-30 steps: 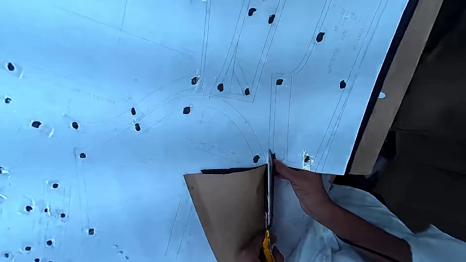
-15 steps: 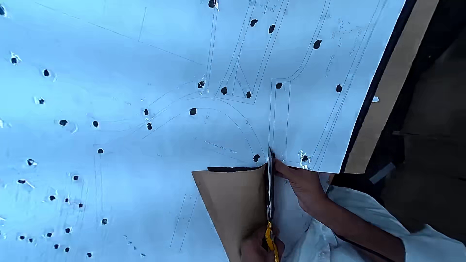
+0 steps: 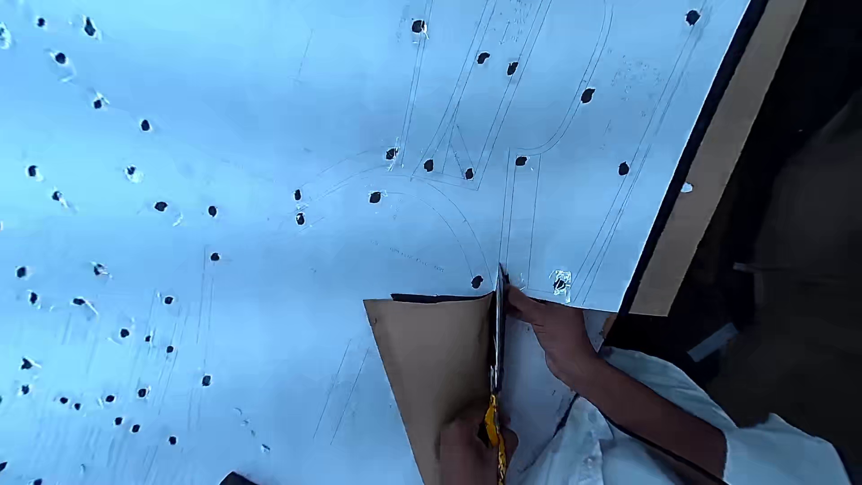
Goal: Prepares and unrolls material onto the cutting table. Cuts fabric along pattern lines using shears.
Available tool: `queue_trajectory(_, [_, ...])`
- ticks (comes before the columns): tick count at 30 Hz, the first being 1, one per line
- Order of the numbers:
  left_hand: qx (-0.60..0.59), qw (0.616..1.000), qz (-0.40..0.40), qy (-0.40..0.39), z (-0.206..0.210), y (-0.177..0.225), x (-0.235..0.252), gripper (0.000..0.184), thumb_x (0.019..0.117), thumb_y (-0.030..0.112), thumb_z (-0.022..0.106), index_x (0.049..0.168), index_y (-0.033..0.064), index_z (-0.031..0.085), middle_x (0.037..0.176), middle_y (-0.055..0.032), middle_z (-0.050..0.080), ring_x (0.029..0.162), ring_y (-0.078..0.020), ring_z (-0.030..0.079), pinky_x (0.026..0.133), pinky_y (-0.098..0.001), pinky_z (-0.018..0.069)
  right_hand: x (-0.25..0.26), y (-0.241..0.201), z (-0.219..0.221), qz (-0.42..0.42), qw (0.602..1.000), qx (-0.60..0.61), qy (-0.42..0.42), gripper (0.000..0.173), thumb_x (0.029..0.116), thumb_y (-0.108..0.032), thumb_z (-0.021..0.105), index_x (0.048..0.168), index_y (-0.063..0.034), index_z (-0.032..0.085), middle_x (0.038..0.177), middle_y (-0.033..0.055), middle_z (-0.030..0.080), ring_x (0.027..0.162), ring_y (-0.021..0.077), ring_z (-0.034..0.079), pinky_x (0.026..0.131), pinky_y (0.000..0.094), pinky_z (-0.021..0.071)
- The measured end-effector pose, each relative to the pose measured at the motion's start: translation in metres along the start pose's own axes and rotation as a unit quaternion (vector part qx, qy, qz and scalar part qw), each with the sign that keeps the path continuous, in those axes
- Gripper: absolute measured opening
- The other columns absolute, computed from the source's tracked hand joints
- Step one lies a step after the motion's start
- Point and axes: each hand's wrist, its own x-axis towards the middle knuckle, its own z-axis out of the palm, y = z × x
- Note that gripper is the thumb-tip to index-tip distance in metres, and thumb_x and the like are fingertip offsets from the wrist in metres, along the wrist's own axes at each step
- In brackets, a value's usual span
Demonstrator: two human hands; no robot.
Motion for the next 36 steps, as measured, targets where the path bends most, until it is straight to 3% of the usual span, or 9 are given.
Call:
queue_trajectory(8, [0.017, 1.000, -0.022, -0.007, -0.014, 0.026, -0.005, 0.022, 0.0831, 0.016, 0.071, 0.100, 0.0031, 0.078, 0.082, -0.0070, 0.075, 0.066, -0.0182, 0.068, 0.065, -0.0430, 0.0566, 0.004, -0.004, -0.002, 0.054, 0.998, 0.007, -0.022, 0.026, 0.0895, 0.000, 0.075, 0.115, -0.0002, 0.067, 0.099, 0.0087, 0.074, 0.087, 0.0169, 0.074, 0.080, 0.0316, 0.0623])
queue_trajectory(16, [0.036, 0.998, -0.038, 0.021, -0.004, 0.028, -0.006, 0.020, 0.0823, 0.011, 0.072, 0.099, 0.0015, 0.079, 0.075, -0.0090, 0.073, 0.059, -0.0181, 0.065, 0.058, -0.0408, 0.0547, 0.006, -0.003, -0.008, 0.091, 0.994, 0.040, -0.036, 0.028, 0.0886, 0.007, 0.071, 0.116, 0.0054, 0.066, 0.101, 0.0131, 0.075, 0.094, 0.0180, 0.075, 0.088, 0.0296, 0.0622])
queue_trajectory(26, [0.015, 0.999, -0.036, 0.010, -0.006, 0.025, -0.003, 0.018, 0.0820, 0.009, 0.071, 0.095, 0.0007, 0.079, 0.072, -0.0091, 0.072, 0.056, -0.0136, 0.064, 0.055, -0.0331, 0.0535, 0.007, -0.002, -0.013, 0.104, 0.994, 0.035, -0.030, 0.028, 0.0873, 0.006, 0.071, 0.115, 0.0086, 0.065, 0.099, 0.0147, 0.075, 0.095, 0.0183, 0.075, 0.092, 0.0294, 0.0610])
queue_trajectory(28, [0.010, 0.999, -0.040, 0.004, -0.007, 0.024, -0.003, 0.017, 0.0824, 0.009, 0.071, 0.095, 0.0010, 0.079, 0.073, -0.0094, 0.073, 0.057, -0.0141, 0.065, 0.056, -0.0341, 0.0546, 0.004, -0.006, -0.019, 0.131, 0.990, 0.016, -0.058, 0.026, 0.0897, 0.004, 0.070, 0.115, 0.0090, 0.064, 0.099, 0.0146, 0.076, 0.093, 0.0188, 0.075, 0.091, 0.0306, 0.0617])
queue_trajectory(31, [0.003, 0.999, -0.044, -0.002, -0.006, 0.022, -0.004, 0.018, 0.0846, 0.009, 0.071, 0.098, -0.0002, 0.079, 0.077, -0.0117, 0.074, 0.061, -0.0177, 0.067, 0.060, -0.0373, 0.0563, -0.014, -0.021, -0.051, 0.183, 0.954, -0.112, -0.211, 0.021, 0.0952, -0.004, 0.066, 0.112, 0.0086, 0.064, 0.097, 0.0117, 0.075, 0.088, 0.0194, 0.075, 0.084, 0.0359, 0.0633])
queue_trajectory(32, [0.003, 0.999, -0.046, -0.003, -0.007, 0.023, -0.004, 0.018, 0.0852, 0.010, 0.071, 0.098, -0.0006, 0.078, 0.077, -0.0122, 0.074, 0.062, -0.0191, 0.068, 0.060, -0.0386, 0.0568, -0.022, -0.028, -0.064, 0.156, 0.937, -0.162, -0.267, 0.019, 0.0968, -0.004, 0.064, 0.108, 0.0104, 0.066, 0.095, 0.0138, 0.075, 0.087, 0.0207, 0.076, 0.083, 0.0379, 0.0638])
queue_trajectory(34, [0.001, 0.999, -0.054, -0.010, -0.006, 0.025, -0.004, 0.019, 0.0875, 0.010, 0.070, 0.100, -0.0016, 0.078, 0.081, -0.0139, 0.075, 0.066, -0.0225, 0.071, 0.063, -0.0419, 0.0585, -0.031, -0.041, -0.082, -0.063, 0.907, -0.267, -0.320, 0.016, 0.0967, -0.006, 0.066, 0.100, 0.0075, 0.073, 0.092, 0.0129, 0.078, 0.087, 0.0145, 0.076, 0.082, 0.0311, 0.0630])
queue_trajectory(35, [0.001, 0.998, -0.058, -0.010, -0.006, 0.024, -0.004, 0.019, 0.0881, 0.011, 0.069, 0.100, -0.0017, 0.078, 0.081, -0.0144, 0.075, 0.066, -0.0233, 0.070, 0.063, -0.0429, 0.0581, -0.023, -0.046, -0.086, -0.214, 0.875, -0.309, -0.307, 0.014, 0.0975, -0.012, 0.067, 0.101, -0.0006, 0.075, 0.098, 0.0071, 0.078, 0.099, 0.0086, 0.073, 0.091, 0.0262, 0.0585])
queue_trajectory(36, [0.000, 0.998, -0.063, -0.012, -0.005, 0.024, -0.004, 0.020, 0.0885, 0.011, 0.069, 0.101, -0.0017, 0.077, 0.081, -0.0147, 0.075, 0.066, -0.0244, 0.070, 0.063, -0.0443, 0.0579, -0.006, -0.053, -0.087, -0.336, 0.825, -0.365, -0.272, 0.017, 0.0997, -0.023, 0.065, 0.111, -0.0123, 0.072, 0.115, -0.0026, 0.075, 0.121, 0.0048, 0.063, 0.108, 0.0261, 0.0479])
